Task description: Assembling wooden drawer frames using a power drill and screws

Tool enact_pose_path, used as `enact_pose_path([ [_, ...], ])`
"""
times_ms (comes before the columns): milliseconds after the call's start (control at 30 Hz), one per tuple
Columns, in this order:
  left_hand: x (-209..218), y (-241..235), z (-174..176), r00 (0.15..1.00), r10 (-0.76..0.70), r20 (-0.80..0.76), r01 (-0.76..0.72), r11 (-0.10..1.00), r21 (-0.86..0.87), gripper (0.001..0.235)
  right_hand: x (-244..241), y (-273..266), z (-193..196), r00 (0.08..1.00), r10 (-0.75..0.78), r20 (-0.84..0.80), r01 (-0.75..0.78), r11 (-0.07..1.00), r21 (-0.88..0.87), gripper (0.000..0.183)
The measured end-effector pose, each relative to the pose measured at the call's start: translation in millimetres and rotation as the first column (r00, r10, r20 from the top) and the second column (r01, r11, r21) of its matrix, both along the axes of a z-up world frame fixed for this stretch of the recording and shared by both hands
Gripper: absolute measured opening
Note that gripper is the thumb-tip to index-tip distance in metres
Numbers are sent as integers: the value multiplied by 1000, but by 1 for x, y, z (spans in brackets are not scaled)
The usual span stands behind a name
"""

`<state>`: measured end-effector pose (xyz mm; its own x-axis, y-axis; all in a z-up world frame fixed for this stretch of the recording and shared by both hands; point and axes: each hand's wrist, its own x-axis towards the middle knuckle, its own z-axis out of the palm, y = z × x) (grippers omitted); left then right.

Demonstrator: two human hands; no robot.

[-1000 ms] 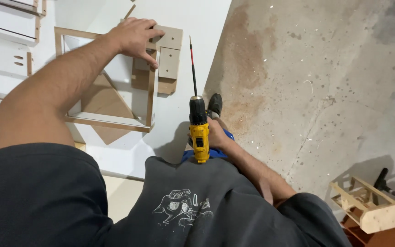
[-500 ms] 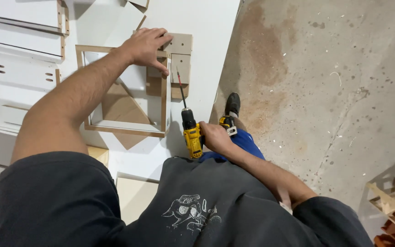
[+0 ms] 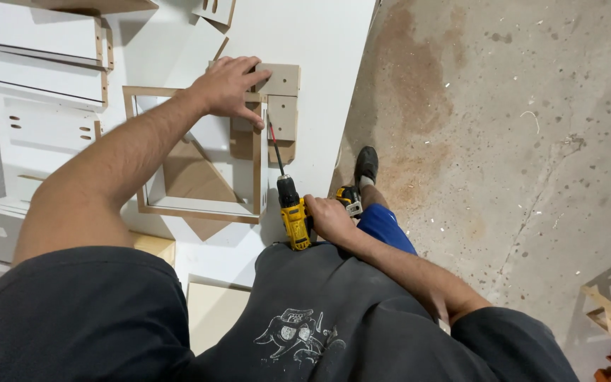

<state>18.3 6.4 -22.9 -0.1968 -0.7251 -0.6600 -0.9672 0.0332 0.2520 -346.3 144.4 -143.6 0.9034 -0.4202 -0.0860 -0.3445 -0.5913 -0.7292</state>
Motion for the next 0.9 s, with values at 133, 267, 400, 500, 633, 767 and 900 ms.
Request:
enact_pose_path([
  [133,-1,-1,2,1000,18,-10,-17,1000,24,119,1,0,-1,1000,-6,-22,6,1000,-2,23],
  [267,-3,-3,6,1000,31,2,-31,998,59,117,1,1,-1,1000,-1,8,1,1000,-20,25],
  [400,-1,-2,4,1000,19,-22,-18,999,43,114,3,1,-2,1000,-11,20,11,1000,-9,24],
  [500,-2,-3,5,1000,24,5,-24,998,55,108,4,-1,0,1000,3,1,-3,1000,0,23],
  [633,1,-2,-3,1000,-2,-13,2,999,42,111,5,0,-2,1000,5,-18,-5,1000,-16,24],
  [767,2,-2,-5,998,-44,-36,43,999,-22,124,8,2,-7,1000,-11,-13,11,999,-37,23],
  [900,6,0,-12,997,-71,-38,68,995,-71,123,10,2,-8,1000,-21,8,21,998,-51,21],
])
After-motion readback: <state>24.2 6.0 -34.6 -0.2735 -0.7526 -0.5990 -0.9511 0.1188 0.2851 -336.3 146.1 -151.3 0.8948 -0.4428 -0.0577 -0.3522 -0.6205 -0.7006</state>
